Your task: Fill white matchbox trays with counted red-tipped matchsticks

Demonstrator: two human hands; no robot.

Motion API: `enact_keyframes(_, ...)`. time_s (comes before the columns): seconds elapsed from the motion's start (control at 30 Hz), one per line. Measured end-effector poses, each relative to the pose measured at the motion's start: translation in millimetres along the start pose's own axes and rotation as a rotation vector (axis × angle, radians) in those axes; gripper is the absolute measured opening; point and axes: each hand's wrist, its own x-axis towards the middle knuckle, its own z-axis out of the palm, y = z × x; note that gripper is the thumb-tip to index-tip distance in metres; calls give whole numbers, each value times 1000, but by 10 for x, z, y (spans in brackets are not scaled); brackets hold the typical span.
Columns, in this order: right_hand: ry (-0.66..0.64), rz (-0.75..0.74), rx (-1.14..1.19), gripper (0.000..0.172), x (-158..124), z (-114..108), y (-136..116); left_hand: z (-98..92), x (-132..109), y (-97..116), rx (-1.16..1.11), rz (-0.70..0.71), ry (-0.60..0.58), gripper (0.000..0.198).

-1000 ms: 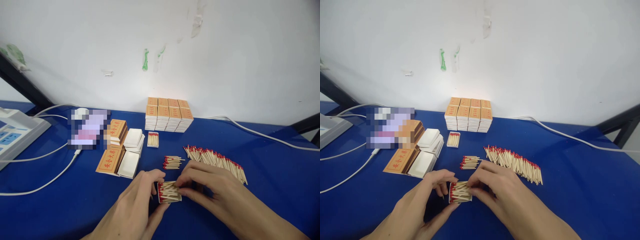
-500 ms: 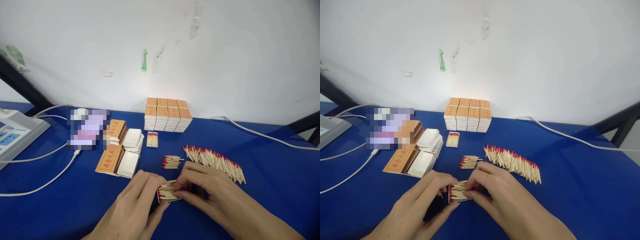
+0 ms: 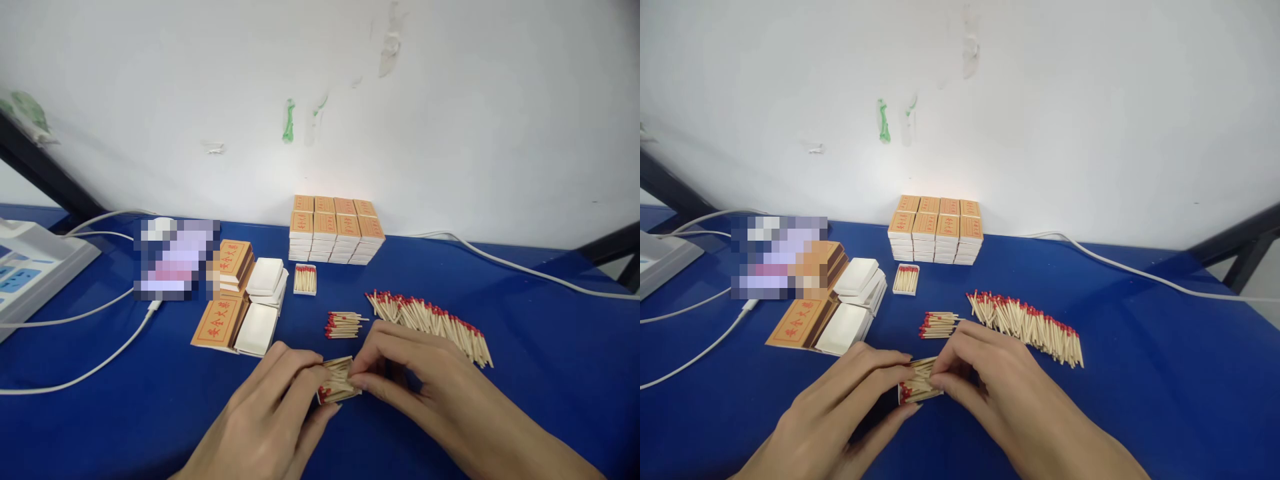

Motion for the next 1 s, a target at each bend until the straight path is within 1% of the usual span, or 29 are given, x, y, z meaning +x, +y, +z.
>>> enact_keyframes(0.1,4,6,39,21,22,16,-14,-10,10,0,6,-3,-6,27)
enact_keyframes(0.17,-18,6,69,19,32,15,-24,-20,22,5,8,-12,-11,30)
enact_keyframes(0.3,-30,46,99,19,30,-16,-39,-38,16,19,40,18,11,37)
enact_keyframes(0.4,-33,59,78,19,19,-45,-32,-47,-9,3,111,67,20,37)
enact_keyframes(0.53,-64,81,62,16,12,-56,-18,-64,-1,-37,236,180,53,36)
enact_keyframes(0.67,-59,107,79,14,35,-34,-22,-92,34,-23,276,235,27,34)
enact_keyframes(0.83,-62,110,90,12,52,1,-29,-112,30,18,281,255,-24,36)
enact_keyframes(1.0,-72,130,83,14,2,-13,-17,-101,-12,21,298,231,-13,37)
